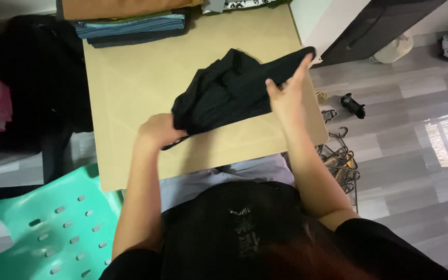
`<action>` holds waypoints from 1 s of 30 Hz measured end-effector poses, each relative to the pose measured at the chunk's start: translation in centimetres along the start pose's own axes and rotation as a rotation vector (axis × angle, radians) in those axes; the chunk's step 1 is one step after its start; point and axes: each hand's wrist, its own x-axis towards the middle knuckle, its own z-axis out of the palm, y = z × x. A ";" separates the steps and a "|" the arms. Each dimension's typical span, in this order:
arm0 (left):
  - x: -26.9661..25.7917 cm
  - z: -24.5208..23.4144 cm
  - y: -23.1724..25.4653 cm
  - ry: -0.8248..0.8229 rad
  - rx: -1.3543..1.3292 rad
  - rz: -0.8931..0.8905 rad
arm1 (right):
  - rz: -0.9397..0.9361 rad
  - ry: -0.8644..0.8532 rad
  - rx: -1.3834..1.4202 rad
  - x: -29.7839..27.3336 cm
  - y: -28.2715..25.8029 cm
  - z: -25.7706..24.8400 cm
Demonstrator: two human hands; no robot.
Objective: Folding shorts and a t-shirt on a table and stacking them with other laundry.
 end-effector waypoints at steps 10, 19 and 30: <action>7.9 5.0 9.8 0.371 -0.054 0.158 | -0.179 -0.183 -0.167 -0.5 -3.8 -3.6; 0.1 -3.7 5.7 0.417 -0.454 0.121 | -0.339 0.178 -0.275 2.1 2.2 -12.5; 8.3 8.7 11.8 0.227 0.101 0.311 | -0.449 -0.673 -0.628 -8.7 -0.9 1.0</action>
